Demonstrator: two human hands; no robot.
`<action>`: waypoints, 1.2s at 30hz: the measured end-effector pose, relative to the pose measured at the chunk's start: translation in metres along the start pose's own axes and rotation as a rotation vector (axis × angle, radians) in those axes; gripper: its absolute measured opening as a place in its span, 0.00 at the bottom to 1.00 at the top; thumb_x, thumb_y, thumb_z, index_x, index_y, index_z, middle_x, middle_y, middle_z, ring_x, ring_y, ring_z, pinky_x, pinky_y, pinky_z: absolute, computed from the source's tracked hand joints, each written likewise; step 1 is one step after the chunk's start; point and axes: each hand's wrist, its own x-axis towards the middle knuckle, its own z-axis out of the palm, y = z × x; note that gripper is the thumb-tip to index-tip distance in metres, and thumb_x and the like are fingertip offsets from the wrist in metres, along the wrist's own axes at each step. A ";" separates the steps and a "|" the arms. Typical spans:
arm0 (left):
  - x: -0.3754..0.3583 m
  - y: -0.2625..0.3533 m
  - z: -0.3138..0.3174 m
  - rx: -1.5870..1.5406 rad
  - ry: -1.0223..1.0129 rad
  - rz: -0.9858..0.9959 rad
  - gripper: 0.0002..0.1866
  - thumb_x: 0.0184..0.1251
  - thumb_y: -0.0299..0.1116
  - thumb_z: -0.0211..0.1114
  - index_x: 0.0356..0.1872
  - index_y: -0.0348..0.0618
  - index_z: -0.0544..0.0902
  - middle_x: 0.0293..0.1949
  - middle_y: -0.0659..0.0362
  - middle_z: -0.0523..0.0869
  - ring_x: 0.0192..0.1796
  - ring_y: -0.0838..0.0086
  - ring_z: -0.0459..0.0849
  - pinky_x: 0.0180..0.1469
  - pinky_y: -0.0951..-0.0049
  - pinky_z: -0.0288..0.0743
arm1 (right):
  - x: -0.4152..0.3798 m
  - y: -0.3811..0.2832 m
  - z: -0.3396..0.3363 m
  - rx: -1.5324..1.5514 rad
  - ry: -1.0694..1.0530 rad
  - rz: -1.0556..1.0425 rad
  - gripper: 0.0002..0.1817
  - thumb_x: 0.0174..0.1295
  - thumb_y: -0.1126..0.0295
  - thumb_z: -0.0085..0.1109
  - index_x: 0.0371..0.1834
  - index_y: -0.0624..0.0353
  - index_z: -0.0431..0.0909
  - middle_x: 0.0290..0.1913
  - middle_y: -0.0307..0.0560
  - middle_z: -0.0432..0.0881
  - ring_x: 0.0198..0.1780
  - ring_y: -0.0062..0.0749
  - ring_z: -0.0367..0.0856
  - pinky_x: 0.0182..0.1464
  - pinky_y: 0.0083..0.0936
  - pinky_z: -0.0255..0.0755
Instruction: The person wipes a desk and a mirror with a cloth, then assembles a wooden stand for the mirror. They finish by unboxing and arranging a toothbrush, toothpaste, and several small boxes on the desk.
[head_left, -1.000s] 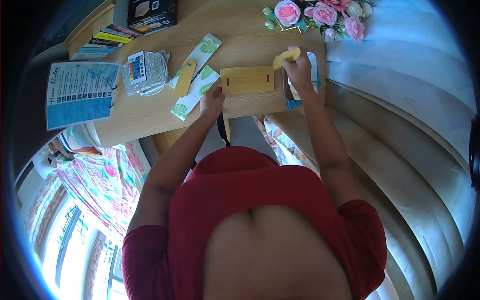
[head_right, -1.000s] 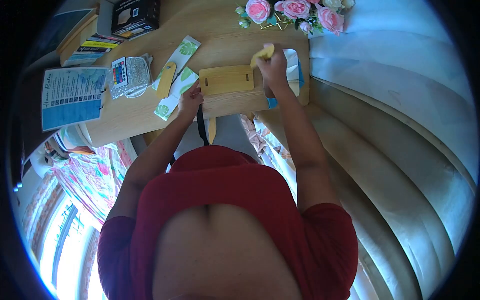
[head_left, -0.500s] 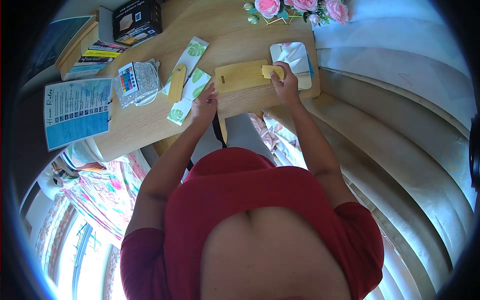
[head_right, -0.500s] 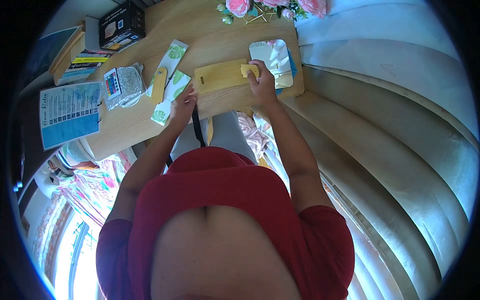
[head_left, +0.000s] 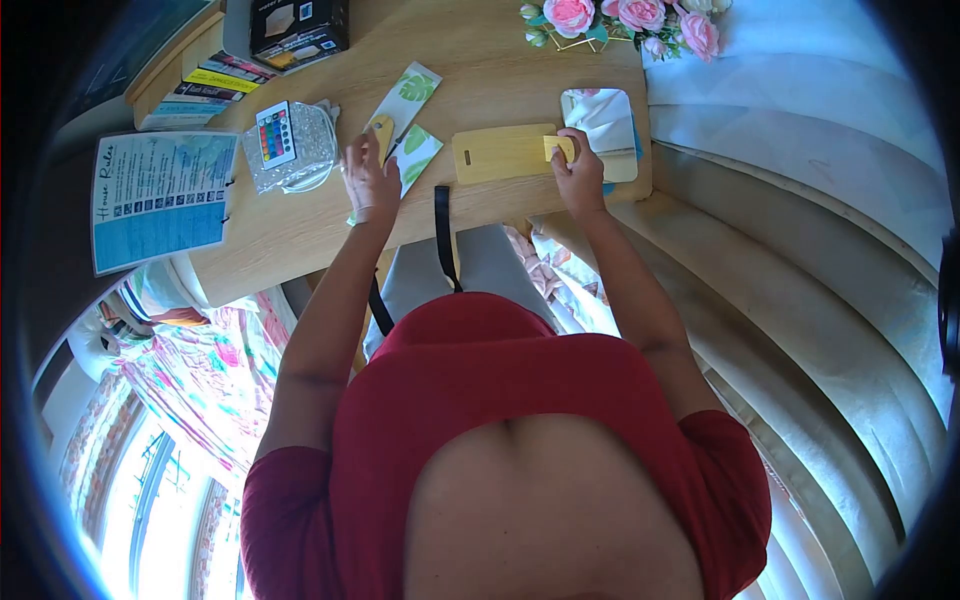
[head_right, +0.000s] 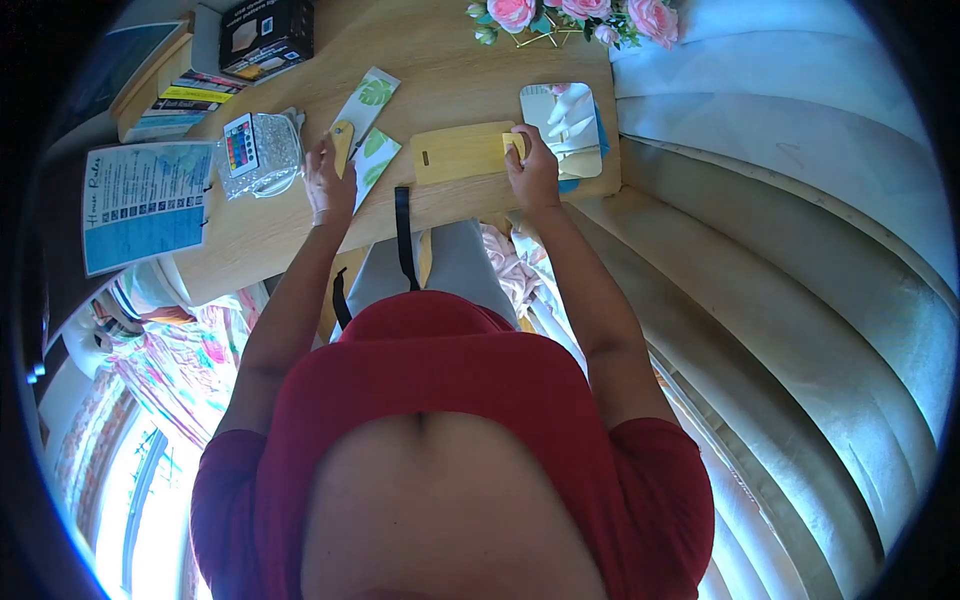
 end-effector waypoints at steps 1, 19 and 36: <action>0.002 -0.004 0.004 0.010 0.007 0.055 0.31 0.46 0.26 0.67 0.58 0.45 0.74 0.45 0.54 0.79 0.44 0.58 0.77 0.51 0.59 0.69 | 0.002 -0.003 0.003 0.003 0.000 -0.004 0.16 0.56 0.74 0.59 0.49 0.54 0.71 0.40 0.55 0.80 0.32 0.44 0.79 0.35 0.29 0.74; 0.061 -0.013 0.001 0.326 -0.544 0.676 0.33 0.55 0.19 0.55 0.65 0.51 0.65 0.41 0.55 0.81 0.47 0.61 0.80 0.51 0.65 0.77 | -0.026 -0.008 -0.028 0.237 0.130 0.115 0.27 0.58 0.65 0.65 0.57 0.63 0.65 0.46 0.50 0.76 0.46 0.30 0.77 0.44 0.25 0.72; 0.057 -0.015 -0.003 0.199 -0.650 0.480 0.37 0.52 0.14 0.54 0.66 0.56 0.64 0.42 0.53 0.79 0.46 0.58 0.80 0.51 0.61 0.76 | -0.066 -0.018 0.007 0.318 0.097 0.072 0.13 0.57 0.74 0.60 0.45 0.63 0.73 0.39 0.47 0.75 0.38 0.29 0.76 0.41 0.24 0.72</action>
